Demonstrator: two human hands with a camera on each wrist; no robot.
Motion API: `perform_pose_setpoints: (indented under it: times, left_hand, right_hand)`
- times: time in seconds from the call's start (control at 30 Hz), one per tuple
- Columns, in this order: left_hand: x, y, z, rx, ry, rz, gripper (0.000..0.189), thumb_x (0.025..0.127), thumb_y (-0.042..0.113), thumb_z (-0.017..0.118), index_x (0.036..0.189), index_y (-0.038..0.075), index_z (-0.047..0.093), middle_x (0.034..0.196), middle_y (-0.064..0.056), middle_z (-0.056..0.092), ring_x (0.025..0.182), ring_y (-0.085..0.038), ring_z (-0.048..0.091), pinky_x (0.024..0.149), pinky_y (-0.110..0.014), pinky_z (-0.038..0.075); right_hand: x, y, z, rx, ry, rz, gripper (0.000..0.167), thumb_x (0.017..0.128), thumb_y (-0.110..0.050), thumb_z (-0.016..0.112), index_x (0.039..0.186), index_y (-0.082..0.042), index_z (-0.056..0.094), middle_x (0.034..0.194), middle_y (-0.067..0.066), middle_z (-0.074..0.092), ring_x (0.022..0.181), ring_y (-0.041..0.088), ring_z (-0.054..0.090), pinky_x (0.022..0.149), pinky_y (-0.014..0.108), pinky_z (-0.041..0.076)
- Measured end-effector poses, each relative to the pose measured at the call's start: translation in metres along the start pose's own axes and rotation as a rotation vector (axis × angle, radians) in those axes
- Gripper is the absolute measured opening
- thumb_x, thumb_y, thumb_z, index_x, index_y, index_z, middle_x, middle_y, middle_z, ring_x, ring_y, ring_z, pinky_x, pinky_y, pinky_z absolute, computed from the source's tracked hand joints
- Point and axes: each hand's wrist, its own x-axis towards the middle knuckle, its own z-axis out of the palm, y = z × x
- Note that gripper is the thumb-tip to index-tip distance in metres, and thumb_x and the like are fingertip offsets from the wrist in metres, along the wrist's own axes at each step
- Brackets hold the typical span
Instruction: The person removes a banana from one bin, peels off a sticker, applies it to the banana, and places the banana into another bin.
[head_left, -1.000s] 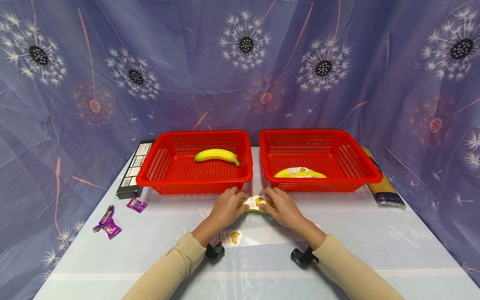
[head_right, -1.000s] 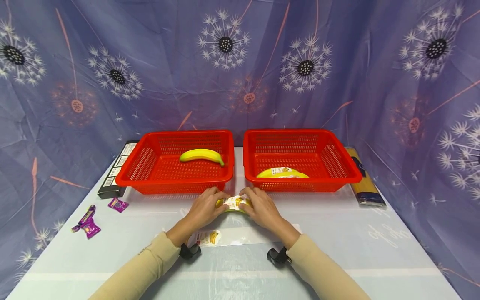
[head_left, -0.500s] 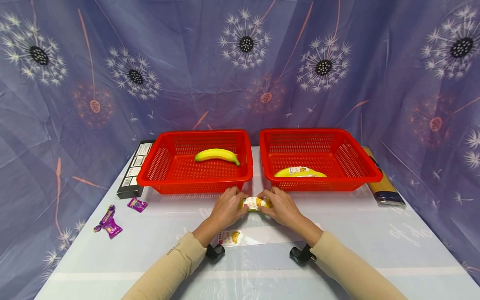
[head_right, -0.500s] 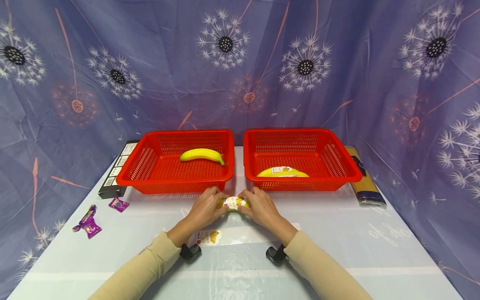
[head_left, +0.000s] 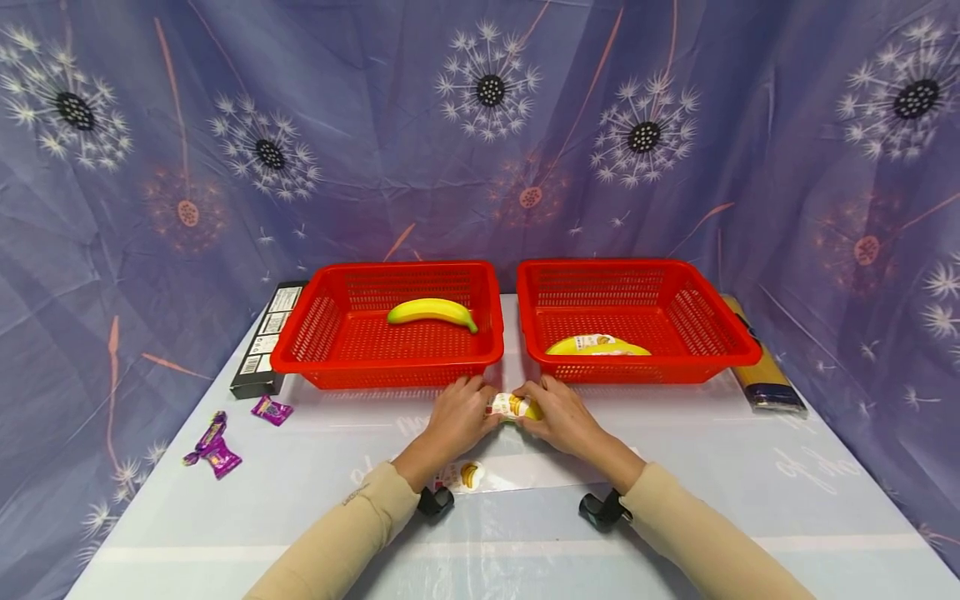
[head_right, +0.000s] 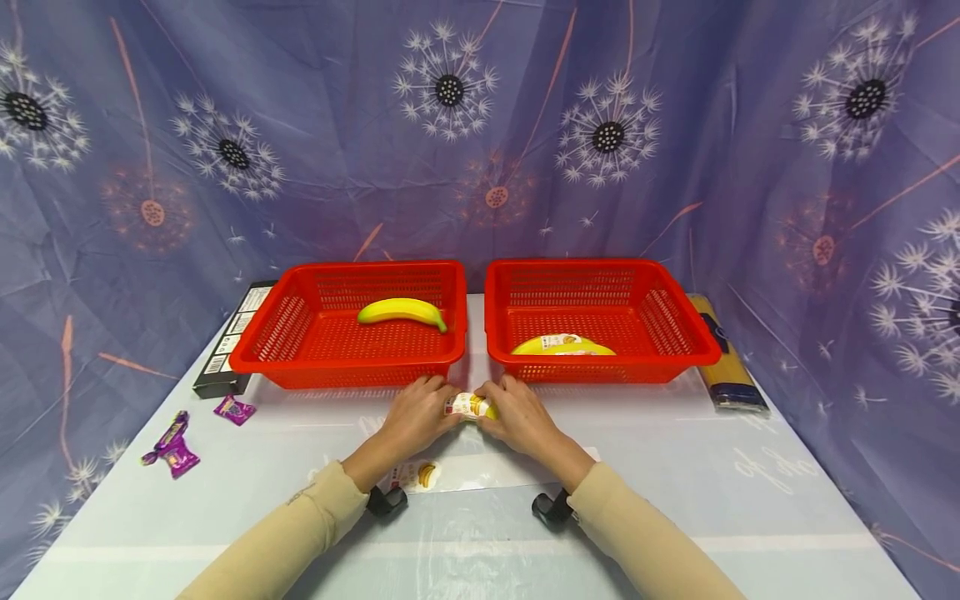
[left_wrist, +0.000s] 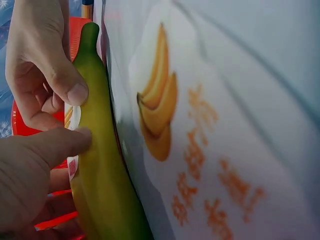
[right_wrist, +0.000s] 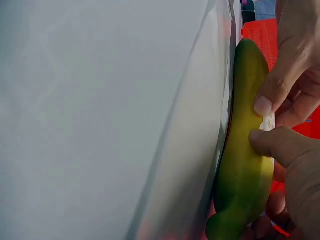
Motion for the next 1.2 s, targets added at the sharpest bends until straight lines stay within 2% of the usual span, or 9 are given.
perform_pose_setpoints:
  times: [0.23, 0.4, 0.6, 0.83, 1.0, 1.07, 1.2]
  left_hand:
    - [-0.003, -0.004, -0.003, -0.022, -0.030, 0.005, 0.036, 0.076, 0.031, 0.077, 0.102, 0.006, 0.071, 0.096, -0.007, 0.065, 0.087, -0.024, 0.060, 0.082, -0.035, 0.050]
    - [-0.003, -0.005, -0.006, -0.062, -0.062, -0.007, 0.036, 0.077, 0.030, 0.076, 0.103, 0.006, 0.070, 0.100, -0.009, 0.065, 0.091, -0.026, 0.061, 0.084, -0.037, 0.050]
    - [-0.005, -0.005, -0.007, -0.093, -0.064, -0.018, 0.038, 0.077, 0.028, 0.077, 0.107, 0.005, 0.069, 0.102, -0.009, 0.065, 0.094, -0.027, 0.060, 0.086, -0.038, 0.050]
    - [-0.007, -0.004, -0.006, -0.104, -0.067, -0.031, 0.041, 0.076, 0.028, 0.077, 0.109, 0.005, 0.069, 0.102, -0.009, 0.064, 0.095, -0.027, 0.060, 0.087, -0.038, 0.049]
    - [-0.007, -0.005, -0.005, -0.115, -0.068, -0.043, 0.041, 0.076, 0.029, 0.077, 0.109, 0.006, 0.069, 0.103, -0.009, 0.064, 0.096, -0.026, 0.060, 0.088, -0.038, 0.049]
    - [-0.008, -0.005, -0.005, -0.117, -0.063, -0.043, 0.041, 0.076, 0.029, 0.077, 0.108, 0.006, 0.068, 0.102, -0.009, 0.064, 0.095, -0.026, 0.060, 0.087, -0.038, 0.049]
    - [-0.008, -0.005, -0.004, -0.118, -0.051, -0.029, 0.046, 0.076, 0.030, 0.078, 0.116, 0.011, 0.065, 0.098, -0.007, 0.064, 0.091, -0.024, 0.059, 0.083, -0.037, 0.049]
  right_hand:
    - [0.005, -0.003, 0.005, -0.057, 0.041, 0.011, 0.039, 0.072, -0.040, 0.079, 0.101, -0.019, 0.063, 0.074, -0.003, 0.049, 0.064, 0.008, 0.038, 0.057, 0.023, 0.029]
    - [0.006, -0.003, 0.007, -0.088, 0.049, -0.015, 0.035, 0.073, -0.036, 0.079, 0.098, -0.018, 0.062, 0.076, -0.003, 0.053, 0.064, 0.008, 0.042, 0.055, 0.023, 0.032]
    - [0.005, -0.002, 0.002, 0.015, 0.014, -0.021, 0.034, 0.072, -0.024, 0.079, 0.101, -0.017, 0.063, 0.080, 0.000, 0.054, 0.066, 0.009, 0.042, 0.056, 0.023, 0.032]
    - [0.001, 0.006, 0.006, 0.096, 0.104, -0.053, 0.029, 0.071, -0.019, 0.078, 0.092, -0.009, 0.061, 0.081, 0.001, 0.057, 0.068, 0.008, 0.044, 0.060, 0.024, 0.036]
    - [0.001, 0.007, 0.003, 0.101, 0.027, -0.002, 0.031, 0.074, -0.024, 0.078, 0.096, -0.011, 0.060, 0.085, 0.001, 0.057, 0.071, 0.009, 0.047, 0.063, 0.025, 0.038]
    - [0.001, 0.006, 0.001, 0.092, -0.004, 0.003, 0.033, 0.075, -0.027, 0.078, 0.098, -0.013, 0.060, 0.087, 0.001, 0.058, 0.073, 0.010, 0.049, 0.065, 0.026, 0.039]
    - [0.000, 0.007, 0.001, 0.081, -0.011, -0.019, 0.033, 0.075, -0.027, 0.078, 0.100, -0.014, 0.060, 0.088, 0.000, 0.058, 0.073, 0.010, 0.050, 0.065, 0.027, 0.039]
